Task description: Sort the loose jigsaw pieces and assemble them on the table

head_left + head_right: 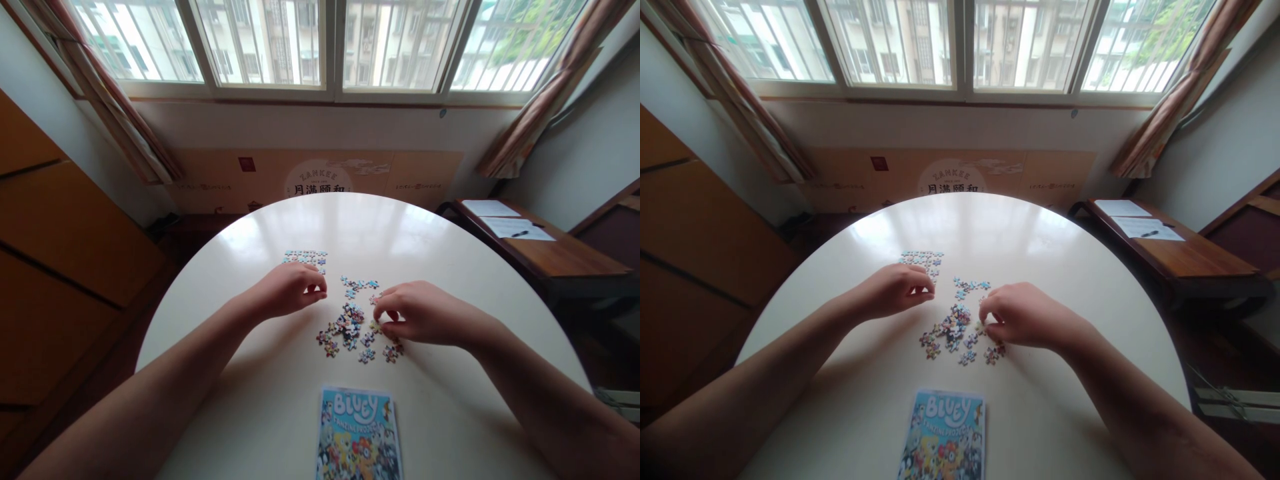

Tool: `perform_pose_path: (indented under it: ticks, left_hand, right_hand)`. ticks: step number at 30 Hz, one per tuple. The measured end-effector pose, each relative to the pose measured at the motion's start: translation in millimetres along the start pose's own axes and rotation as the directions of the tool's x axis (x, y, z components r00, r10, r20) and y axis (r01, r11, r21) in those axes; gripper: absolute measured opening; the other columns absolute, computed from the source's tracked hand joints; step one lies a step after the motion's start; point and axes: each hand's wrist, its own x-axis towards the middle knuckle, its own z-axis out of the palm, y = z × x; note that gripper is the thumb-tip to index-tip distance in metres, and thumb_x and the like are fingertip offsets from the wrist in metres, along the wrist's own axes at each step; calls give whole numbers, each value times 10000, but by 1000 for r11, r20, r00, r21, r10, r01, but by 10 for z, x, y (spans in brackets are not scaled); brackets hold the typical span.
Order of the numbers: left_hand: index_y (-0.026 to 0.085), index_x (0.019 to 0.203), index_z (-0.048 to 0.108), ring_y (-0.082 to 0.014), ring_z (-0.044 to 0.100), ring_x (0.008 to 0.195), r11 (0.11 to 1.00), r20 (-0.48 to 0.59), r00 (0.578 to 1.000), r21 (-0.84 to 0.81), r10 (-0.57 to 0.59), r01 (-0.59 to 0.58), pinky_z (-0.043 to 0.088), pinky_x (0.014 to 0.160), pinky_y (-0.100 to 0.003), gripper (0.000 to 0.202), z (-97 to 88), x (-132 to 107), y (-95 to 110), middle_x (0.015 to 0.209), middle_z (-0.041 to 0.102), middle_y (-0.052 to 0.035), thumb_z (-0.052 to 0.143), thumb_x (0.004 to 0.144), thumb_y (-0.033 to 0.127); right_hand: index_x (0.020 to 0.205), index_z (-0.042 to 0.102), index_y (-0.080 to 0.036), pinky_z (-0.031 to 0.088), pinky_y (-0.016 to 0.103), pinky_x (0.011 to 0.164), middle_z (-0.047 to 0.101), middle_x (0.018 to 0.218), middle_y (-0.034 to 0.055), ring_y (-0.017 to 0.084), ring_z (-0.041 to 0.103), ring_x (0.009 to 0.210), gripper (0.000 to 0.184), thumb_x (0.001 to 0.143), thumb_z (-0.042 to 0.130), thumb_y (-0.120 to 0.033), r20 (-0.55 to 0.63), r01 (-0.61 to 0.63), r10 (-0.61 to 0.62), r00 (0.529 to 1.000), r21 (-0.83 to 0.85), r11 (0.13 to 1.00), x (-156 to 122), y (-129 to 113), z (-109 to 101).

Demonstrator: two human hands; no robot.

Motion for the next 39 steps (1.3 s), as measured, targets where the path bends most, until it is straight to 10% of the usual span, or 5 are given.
perform_pose_path:
  ticks: [12, 19, 26, 32, 39]
  left_hand:
    - [206, 824, 735, -113, 572, 635, 998, -128, 990, 22, -57, 61, 414, 605, -239, 141, -150, -45, -15, 742, 671, 2, 616, 879, 259]
    - [174, 806, 717, -123, 523, 595, 929, -714, 657, 27, -241, 370, 430, 627, -263, 194, -543, -193, -234, 658, 610, 9, 602, 881, 311]
    - [177, 826, 727, -102, 527, 581, 973, -535, 832, 72, -147, 218, 424, 590, -252, 195, -410, -131, -42, 690, 623, -1, 592, 909, 291]
    - [185, 877, 731, -93, 580, 602, 990, -364, 931, -139, -41, -11, 515, 621, -264, 206, -248, -68, 383, 836, 700, -41, 608, 930, 341]
    - [190, 872, 723, -110, 625, 665, 945, -246, 969, -315, 9, -88, 535, 671, -269, 140, -30, -2, 597, 809, 706, -30, 640, 928, 289]
  right_hand:
    - [890, 740, -256, 390, 280, 686, 708, 823, -4, 145, 610, 760, 202, 792, 631, -116, 56, 103, -106, 993, 48, 993, 80, -158, 125]
    - [798, 672, -209, 399, 278, 679, 650, 734, -9, 132, 560, 700, 148, 781, 608, -76, 60, 76, -83, 995, 119, 990, 75, -156, 132]
    - [816, 680, -185, 445, 237, 626, 615, 733, -13, 107, 533, 665, 35, 835, 659, -165, 52, 95, -133, 990, 453, 886, 55, -58, 37]
    - [821, 699, -172, 429, 225, 543, 632, 704, 5, 107, 535, 621, 122, 862, 700, -287, -247, 39, 141, 959, 604, 796, 145, -176, 146]
    - [849, 696, -171, 419, 231, 521, 622, 678, 3, 111, 532, 601, 181, 868, 709, -350, -318, 35, 261, 911, 692, 721, 226, -268, 316]
